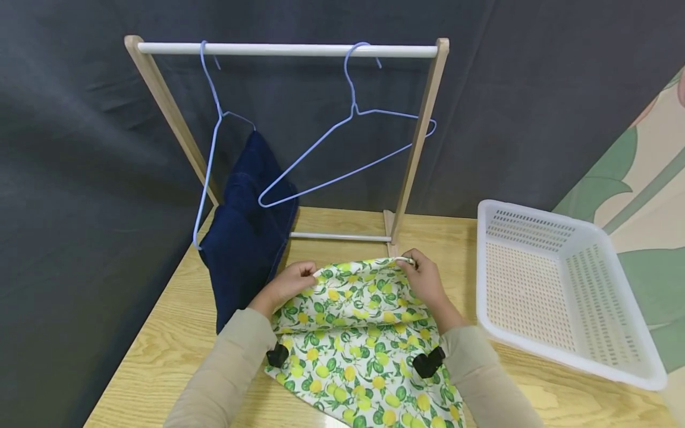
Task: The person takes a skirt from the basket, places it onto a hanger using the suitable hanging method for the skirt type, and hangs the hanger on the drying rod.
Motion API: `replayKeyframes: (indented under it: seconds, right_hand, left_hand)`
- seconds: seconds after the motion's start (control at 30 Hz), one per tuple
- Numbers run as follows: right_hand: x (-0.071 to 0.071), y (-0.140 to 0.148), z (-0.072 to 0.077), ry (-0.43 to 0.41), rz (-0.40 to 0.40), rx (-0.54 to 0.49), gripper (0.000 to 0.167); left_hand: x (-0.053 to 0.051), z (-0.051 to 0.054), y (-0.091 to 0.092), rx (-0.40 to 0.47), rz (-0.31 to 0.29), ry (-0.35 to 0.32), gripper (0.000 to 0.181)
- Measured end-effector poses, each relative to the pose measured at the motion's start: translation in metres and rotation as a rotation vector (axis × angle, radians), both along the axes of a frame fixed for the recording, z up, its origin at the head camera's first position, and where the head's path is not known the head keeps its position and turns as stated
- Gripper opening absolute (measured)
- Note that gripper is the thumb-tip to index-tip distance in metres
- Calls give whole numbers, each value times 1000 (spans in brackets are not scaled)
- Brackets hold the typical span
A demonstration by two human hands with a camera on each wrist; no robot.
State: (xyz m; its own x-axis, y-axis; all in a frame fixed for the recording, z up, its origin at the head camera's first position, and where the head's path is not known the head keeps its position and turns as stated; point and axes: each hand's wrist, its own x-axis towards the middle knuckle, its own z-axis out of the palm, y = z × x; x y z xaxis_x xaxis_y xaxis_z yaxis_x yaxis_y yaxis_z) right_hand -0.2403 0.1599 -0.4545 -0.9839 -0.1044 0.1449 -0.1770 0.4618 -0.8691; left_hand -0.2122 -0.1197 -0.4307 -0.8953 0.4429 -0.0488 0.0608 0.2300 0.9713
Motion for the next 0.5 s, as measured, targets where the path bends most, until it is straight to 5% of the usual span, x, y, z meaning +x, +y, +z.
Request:
replayKeyframes:
  seconds: [0.2, 0.37, 0.5]
  right_hand:
    - [5, -4, 28, 172, 13, 4, 10]
    - [7, -3, 37, 212, 5, -8, 9]
    - [6, 1, 39, 195, -18, 1, 10]
  left_hand:
    - [-6, -30, -13, -127, -19, -53, 19]
    - [0, -45, -19, -546, -40, -117, 84]
    - [1, -58, -26, -786, -35, 5, 71]
